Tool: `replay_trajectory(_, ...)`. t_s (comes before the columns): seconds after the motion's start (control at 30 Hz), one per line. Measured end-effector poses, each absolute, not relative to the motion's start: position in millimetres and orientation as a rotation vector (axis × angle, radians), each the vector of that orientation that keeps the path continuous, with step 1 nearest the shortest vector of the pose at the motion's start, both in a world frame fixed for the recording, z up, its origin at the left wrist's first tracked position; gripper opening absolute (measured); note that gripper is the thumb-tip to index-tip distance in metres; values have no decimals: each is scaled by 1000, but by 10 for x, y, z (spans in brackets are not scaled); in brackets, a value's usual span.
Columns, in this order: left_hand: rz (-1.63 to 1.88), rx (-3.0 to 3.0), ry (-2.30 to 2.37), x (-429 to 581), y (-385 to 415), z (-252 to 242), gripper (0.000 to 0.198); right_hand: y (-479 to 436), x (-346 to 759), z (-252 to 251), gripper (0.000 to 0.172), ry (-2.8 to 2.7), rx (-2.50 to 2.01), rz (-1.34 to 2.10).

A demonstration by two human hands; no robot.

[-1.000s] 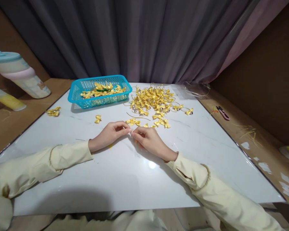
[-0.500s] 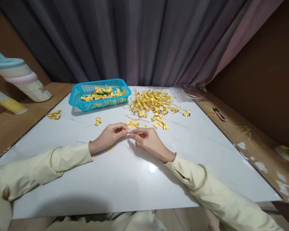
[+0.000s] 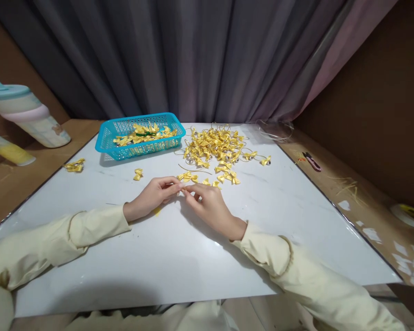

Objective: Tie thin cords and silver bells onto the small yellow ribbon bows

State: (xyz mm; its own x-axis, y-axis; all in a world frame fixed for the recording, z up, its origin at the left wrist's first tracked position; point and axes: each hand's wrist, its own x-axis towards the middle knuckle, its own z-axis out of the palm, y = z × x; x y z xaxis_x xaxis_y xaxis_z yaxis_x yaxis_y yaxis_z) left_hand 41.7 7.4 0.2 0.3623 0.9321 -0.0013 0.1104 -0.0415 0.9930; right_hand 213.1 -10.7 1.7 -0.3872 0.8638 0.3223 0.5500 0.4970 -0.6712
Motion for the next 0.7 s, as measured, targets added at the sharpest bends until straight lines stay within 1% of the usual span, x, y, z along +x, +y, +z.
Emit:
replay_trajectory(0.13,850,1284,933,420,76,-8,32,-136,2129,-24,23,-2129,-1071,394)
replay_trajectory(0.27,806,1156,858,403,106,-17,33,-144,2134,-51,24,-2172,-1028,207)
replay_trajectory(0.43,767,1102,806,389,134,-24,32,-137,2141,-83,21,-2185,-985,8)
replay_trajectory(0.57,765,1104,810,389,128,-23,30,-128,2150,-114,21,-2189,-931,-103)
replay_trajectory(0.7,774,1118,830,395,123,-21,29,-128,2152,-117,23,-2198,-933,-135)
